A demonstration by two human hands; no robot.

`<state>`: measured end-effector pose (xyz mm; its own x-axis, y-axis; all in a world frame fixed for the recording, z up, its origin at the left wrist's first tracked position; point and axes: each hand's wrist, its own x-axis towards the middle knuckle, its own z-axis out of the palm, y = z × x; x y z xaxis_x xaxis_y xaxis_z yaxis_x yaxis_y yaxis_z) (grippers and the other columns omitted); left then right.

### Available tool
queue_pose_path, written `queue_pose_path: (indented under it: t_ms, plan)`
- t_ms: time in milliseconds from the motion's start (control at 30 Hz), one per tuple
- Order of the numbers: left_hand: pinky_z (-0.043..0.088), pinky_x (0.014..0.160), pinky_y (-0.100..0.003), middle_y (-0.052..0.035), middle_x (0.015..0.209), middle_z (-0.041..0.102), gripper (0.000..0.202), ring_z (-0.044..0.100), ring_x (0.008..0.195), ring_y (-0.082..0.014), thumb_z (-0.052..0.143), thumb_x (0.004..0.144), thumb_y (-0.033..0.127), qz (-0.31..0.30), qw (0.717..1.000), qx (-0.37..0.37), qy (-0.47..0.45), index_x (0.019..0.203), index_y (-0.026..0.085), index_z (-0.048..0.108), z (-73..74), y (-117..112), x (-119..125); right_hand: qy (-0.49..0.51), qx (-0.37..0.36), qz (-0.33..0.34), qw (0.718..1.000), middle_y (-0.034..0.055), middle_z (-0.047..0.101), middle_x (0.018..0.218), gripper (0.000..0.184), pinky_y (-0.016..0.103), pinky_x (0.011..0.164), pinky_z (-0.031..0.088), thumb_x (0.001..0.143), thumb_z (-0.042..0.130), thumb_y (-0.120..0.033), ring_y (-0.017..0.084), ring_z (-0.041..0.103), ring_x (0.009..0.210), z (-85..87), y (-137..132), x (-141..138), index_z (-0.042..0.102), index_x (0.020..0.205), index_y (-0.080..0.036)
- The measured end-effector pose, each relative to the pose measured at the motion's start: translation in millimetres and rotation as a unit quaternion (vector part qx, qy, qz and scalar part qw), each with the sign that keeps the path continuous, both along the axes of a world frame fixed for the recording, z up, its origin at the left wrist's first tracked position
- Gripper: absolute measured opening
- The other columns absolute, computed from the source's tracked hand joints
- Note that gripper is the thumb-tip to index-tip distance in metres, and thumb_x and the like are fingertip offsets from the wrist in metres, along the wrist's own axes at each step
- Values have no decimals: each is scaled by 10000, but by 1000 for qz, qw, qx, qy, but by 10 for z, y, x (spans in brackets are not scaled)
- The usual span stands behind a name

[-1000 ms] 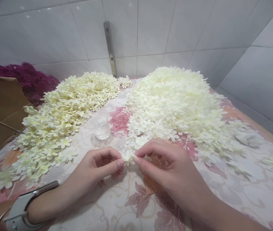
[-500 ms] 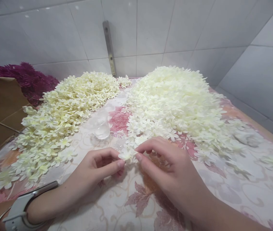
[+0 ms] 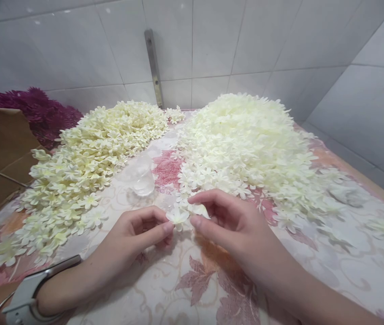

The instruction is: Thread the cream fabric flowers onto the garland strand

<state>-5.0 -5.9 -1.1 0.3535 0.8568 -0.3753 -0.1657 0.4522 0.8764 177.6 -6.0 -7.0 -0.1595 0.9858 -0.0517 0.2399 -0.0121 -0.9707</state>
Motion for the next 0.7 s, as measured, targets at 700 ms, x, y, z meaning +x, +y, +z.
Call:
queue_pose_path:
  t_ms: [700]
  plan:
    - [354,559,-194,23,566,555,188,484,573,-78,724,702,252,7,1000,-7,1,628,135,596,4,-2,6,10,20,-45,999,-56,481,558,249,203,349,313,777,635,-444,98,393,421,70,18,59,520,917,-274]
